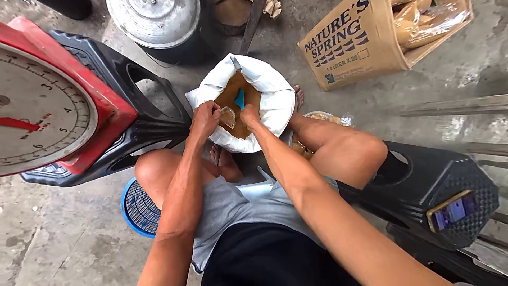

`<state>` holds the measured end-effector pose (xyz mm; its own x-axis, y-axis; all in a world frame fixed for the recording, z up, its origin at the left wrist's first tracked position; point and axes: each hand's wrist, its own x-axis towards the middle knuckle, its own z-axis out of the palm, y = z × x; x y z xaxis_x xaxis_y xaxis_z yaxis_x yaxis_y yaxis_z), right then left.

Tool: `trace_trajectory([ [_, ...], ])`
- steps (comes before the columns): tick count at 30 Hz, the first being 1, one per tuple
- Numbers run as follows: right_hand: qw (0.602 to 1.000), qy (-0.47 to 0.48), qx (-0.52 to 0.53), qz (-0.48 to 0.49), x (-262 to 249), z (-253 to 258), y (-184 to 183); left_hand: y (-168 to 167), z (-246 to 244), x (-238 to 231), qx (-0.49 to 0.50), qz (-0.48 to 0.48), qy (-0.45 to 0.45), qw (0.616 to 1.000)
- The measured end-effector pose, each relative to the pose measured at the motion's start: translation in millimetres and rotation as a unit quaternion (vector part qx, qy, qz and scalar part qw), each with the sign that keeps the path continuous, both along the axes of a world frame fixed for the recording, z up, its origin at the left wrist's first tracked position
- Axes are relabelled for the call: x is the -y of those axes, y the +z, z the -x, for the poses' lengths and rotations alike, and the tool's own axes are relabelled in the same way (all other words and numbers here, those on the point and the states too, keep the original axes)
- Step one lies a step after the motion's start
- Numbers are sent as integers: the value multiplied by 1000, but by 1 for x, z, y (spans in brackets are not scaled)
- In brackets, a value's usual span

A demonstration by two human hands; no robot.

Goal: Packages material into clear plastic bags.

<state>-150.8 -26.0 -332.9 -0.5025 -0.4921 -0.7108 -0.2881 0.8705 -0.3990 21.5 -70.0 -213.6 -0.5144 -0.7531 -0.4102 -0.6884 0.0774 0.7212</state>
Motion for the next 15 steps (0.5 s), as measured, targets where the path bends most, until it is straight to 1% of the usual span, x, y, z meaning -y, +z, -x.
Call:
trace_trajectory([
  [1,1000,-12,6,-9,1,1,-4,3,0,-1,7,-2,-4,1000],
  [3,1000,-5,4,-3,10,7,-6,4,2,2,17,-2,-11,1000],
  [6,999,20,7,40,23,15,-23,-3,2,5,23,-6,-12,1000],
  [8,997,16,30,64,32,18,-39,-10,2,8,25,-6,-12,1000],
  [12,987,-47,108,112,41,17,-57,-31,11,28,68,-32,-23,997],
  [15,970,-108,162,144,33,13,-52,-34,13,30,59,-40,-26,997],
])
